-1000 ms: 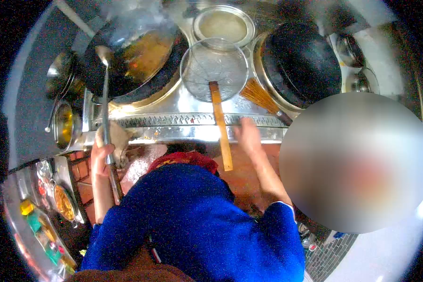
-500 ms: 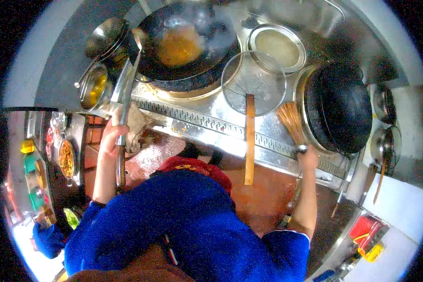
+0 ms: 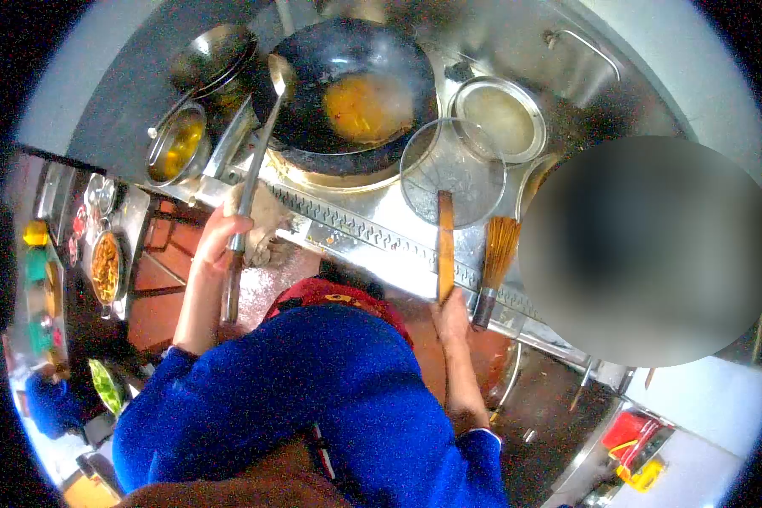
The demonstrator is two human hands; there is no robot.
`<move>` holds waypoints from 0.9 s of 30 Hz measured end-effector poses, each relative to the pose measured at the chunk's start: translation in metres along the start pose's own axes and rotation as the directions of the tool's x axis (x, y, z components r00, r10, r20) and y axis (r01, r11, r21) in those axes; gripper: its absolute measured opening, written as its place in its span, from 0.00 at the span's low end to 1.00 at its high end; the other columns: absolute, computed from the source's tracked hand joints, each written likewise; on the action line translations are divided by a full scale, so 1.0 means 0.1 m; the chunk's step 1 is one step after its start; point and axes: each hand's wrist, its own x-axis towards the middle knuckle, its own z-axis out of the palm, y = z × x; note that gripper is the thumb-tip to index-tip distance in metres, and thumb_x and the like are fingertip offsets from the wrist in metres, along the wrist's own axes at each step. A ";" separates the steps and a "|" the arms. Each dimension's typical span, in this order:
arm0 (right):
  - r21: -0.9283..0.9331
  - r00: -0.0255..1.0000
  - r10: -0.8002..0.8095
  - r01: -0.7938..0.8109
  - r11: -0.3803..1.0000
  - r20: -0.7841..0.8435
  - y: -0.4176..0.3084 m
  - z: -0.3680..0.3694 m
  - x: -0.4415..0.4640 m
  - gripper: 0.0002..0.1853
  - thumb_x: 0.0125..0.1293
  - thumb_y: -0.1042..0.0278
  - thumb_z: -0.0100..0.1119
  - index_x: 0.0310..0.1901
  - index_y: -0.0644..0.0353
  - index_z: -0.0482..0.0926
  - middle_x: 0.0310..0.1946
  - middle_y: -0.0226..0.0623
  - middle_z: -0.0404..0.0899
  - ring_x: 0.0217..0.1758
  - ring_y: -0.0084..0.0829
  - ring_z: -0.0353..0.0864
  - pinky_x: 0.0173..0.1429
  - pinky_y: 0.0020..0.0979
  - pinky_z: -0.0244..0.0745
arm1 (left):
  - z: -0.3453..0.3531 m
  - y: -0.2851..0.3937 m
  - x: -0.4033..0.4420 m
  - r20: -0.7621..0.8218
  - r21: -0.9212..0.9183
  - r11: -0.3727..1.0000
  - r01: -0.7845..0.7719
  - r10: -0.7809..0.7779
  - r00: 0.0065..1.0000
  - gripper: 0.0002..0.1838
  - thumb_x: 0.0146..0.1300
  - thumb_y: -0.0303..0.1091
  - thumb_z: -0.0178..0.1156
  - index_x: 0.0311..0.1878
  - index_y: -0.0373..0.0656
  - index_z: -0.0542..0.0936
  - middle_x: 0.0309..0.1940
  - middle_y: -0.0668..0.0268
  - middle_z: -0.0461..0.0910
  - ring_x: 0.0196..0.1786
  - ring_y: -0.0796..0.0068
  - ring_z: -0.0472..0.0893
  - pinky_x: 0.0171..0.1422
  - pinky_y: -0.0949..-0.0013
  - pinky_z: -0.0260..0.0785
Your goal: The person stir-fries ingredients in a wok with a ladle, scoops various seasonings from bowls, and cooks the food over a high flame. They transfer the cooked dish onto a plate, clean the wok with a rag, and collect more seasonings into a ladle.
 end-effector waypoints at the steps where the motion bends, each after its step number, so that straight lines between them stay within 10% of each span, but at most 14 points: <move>1: 0.116 0.998 0.032 -0.025 0.993 -0.057 -0.02 0.00 -0.04 0.22 0.56 0.70 0.66 0.51 0.66 0.69 0.39 0.57 0.81 0.44 0.55 0.83 0.49 0.46 0.77 | 0.00 -0.02 -0.01 -0.009 0.005 1.000 -0.015 0.015 1.000 0.35 0.50 0.20 0.63 0.66 0.37 0.70 0.48 0.62 0.80 0.47 0.71 0.82 0.50 0.70 0.76; 9: 0.681 0.978 0.204 -0.122 0.722 -0.042 -0.16 -1.22 -0.20 0.28 0.52 0.84 0.57 0.58 0.59 0.71 0.46 0.35 0.78 0.43 0.30 0.79 0.47 0.29 0.76 | 0.02 -0.15 0.07 0.039 -0.040 0.999 0.005 -0.003 0.999 0.38 0.51 0.25 0.63 0.69 0.37 0.68 0.49 0.61 0.80 0.46 0.72 0.82 0.53 0.69 0.75; 10: 0.662 0.957 0.051 0.159 0.732 -0.286 0.37 -1.17 -0.01 0.30 0.54 0.83 0.53 0.62 0.58 0.70 0.51 0.35 0.76 0.45 0.24 0.77 0.47 0.28 0.74 | 0.02 -0.15 0.07 0.054 -0.054 0.998 0.028 -0.025 0.998 0.38 0.51 0.26 0.64 0.69 0.37 0.68 0.48 0.62 0.80 0.46 0.72 0.81 0.54 0.69 0.74; 12: 0.549 0.934 0.022 0.190 0.814 -0.356 0.63 -1.69 0.11 0.35 0.54 0.85 0.55 0.67 0.58 0.68 0.61 0.38 0.72 0.64 0.34 0.71 0.70 0.34 0.64 | 0.04 -0.16 0.08 0.127 -0.070 0.997 0.021 -0.012 0.992 0.35 0.52 0.27 0.65 0.67 0.36 0.70 0.47 0.65 0.81 0.47 0.73 0.80 0.56 0.70 0.72; 17: 0.096 0.929 -0.111 0.154 0.983 -0.353 2.02 -2.46 0.61 0.29 0.58 0.80 0.58 0.65 0.69 0.71 0.58 0.48 0.78 0.59 0.42 0.76 0.67 0.39 0.68 | 0.11 -0.09 -0.03 0.215 -0.004 1.000 -0.026 0.026 0.976 0.24 0.52 0.31 0.66 0.55 0.38 0.78 0.44 0.68 0.80 0.48 0.77 0.77 0.55 0.73 0.68; 19: -0.327 0.976 0.141 -0.189 0.926 -0.165 1.82 -2.76 0.61 0.31 0.59 0.72 0.63 0.66 0.65 0.70 0.64 0.58 0.72 0.66 0.53 0.72 0.71 0.44 0.65 | 0.03 -0.19 0.08 0.210 0.079 0.996 -0.039 0.021 0.977 0.23 0.51 0.31 0.66 0.52 0.39 0.78 0.43 0.68 0.80 0.46 0.77 0.77 0.52 0.73 0.69; 20: -0.660 0.921 -0.276 0.027 0.751 -0.276 2.72 -2.78 0.90 0.30 0.58 0.72 0.65 0.64 0.65 0.72 0.57 0.58 0.77 0.60 0.54 0.76 0.67 0.45 0.69 | 0.01 -0.19 0.07 0.240 0.017 1.000 -0.011 0.006 0.971 0.22 0.51 0.31 0.66 0.51 0.39 0.78 0.42 0.67 0.80 0.46 0.76 0.78 0.51 0.70 0.71; 21: -0.678 0.845 -0.317 -0.071 0.732 -0.431 1.99 -2.79 0.65 0.29 0.58 0.74 0.64 0.64 0.65 0.73 0.52 0.56 0.79 0.58 0.54 0.77 0.64 0.46 0.71 | 0.01 -0.21 0.06 0.280 -0.045 0.999 0.020 -0.007 0.960 0.21 0.51 0.31 0.66 0.50 0.39 0.78 0.41 0.65 0.80 0.45 0.75 0.78 0.49 0.68 0.72; 24: 0.204 0.944 0.080 -0.013 0.979 -0.321 1.40 -1.74 0.59 0.31 0.61 0.71 0.66 0.66 0.68 0.70 0.61 0.59 0.72 0.66 0.51 0.72 0.69 0.44 0.66 | 0.01 -0.17 -0.03 0.269 -0.125 0.992 0.014 0.021 0.963 0.19 0.50 0.31 0.66 0.47 0.39 0.78 0.39 0.67 0.80 0.43 0.75 0.78 0.48 0.69 0.72; 26: 0.261 0.978 0.004 0.051 0.964 -0.208 1.36 -0.95 0.43 0.37 0.60 0.67 0.68 0.69 0.68 0.65 0.65 0.61 0.68 0.68 0.54 0.69 0.71 0.45 0.64 | -0.04 -0.18 -0.03 0.263 -0.178 0.984 0.002 0.046 0.964 0.19 0.48 0.30 0.67 0.46 0.39 0.78 0.37 0.67 0.79 0.41 0.75 0.78 0.47 0.69 0.72; 27: 0.007 0.972 -0.164 0.168 0.986 -0.169 1.38 -0.55 0.32 0.42 0.59 0.64 0.70 0.71 0.68 0.60 0.66 0.62 0.67 0.68 0.58 0.68 0.72 0.47 0.64 | -0.10 -0.19 0.00 0.260 -0.151 0.989 0.000 0.040 0.965 0.21 0.47 0.30 0.66 0.48 0.39 0.78 0.39 0.67 0.80 0.43 0.75 0.78 0.49 0.69 0.72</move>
